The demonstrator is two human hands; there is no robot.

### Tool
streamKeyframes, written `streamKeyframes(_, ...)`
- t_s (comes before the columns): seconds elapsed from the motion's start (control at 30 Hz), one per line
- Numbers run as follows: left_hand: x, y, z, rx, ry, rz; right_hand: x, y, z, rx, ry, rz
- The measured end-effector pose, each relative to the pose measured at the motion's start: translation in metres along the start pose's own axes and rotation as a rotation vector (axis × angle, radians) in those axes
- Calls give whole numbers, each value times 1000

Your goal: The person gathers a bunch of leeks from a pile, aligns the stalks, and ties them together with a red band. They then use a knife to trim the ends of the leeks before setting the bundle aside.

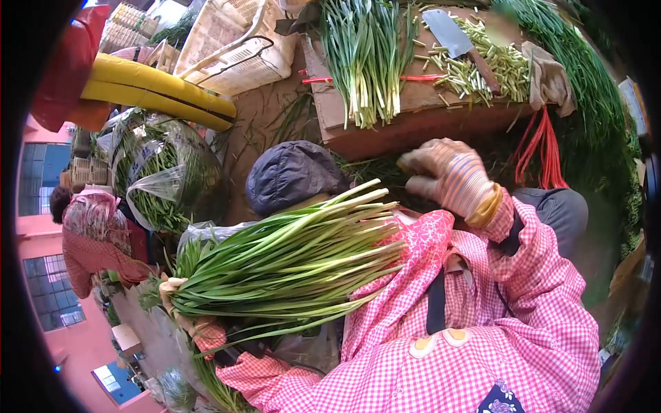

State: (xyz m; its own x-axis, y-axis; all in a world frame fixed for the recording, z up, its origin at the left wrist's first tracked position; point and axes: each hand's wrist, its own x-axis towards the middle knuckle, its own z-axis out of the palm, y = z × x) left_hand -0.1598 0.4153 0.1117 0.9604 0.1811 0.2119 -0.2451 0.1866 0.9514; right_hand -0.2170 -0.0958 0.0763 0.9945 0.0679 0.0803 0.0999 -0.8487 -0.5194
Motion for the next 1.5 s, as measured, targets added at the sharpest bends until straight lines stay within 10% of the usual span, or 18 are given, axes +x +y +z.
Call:
streamKeyframes(0.1,13,-11,-64,-208,82,-297,2,-19,30,432,-27,53)
streamKeyframes(0.13,17,-12,-70,-139,76,-266,15,-37,17,658,-335,292)
streamKeyframes(0.27,15,0,-60,-316,29,-335,47,-65,47,853,-49,92)
streamKeyframes(0.33,16,7,-58,-498,3,-413,63,-75,36,1492,-130,349)
streamKeyframes(0.43,7,8,-53,-1018,29,-565,90,-44,91,1394,171,551)
streamKeyframes(0.53,5,-8,-47,-2790,82,-718,82,-22,99,1686,532,372)
streamKeyframes(0.57,5,-7,-51,-2565,63,-845,78,-11,80,1582,392,613)
streamKeyframes(0.73,13,-2,-80,-1725,16,-984,53,-24,52,1363,-97,267)
streamKeyframes(0.83,12,6,-40,-2006,-66,-1256,67,-47,77,1631,-136,345)
streamKeyframes(0.93,-2,19,-21,-574,-67,-483,80,-58,80,1536,-28,436)
streamKeyframes(1.0,14,-4,-70,-1252,-288,-525,97,-37,110,1392,136,522)
streamKeyframes(1.1,0,12,-43,-1321,-157,-732,101,6,107,1771,150,821)
streamKeyframes(1.13,1,12,-40,-1310,-131,-754,88,6,90,1707,488,839)
streamKeyframes(1.27,5,19,-25,-1210,-49,-800,74,10,56,1686,-85,419)
streamKeyframes(1.5,6,23,-16,-1445,-106,-912,80,-38,92,1557,-135,366)
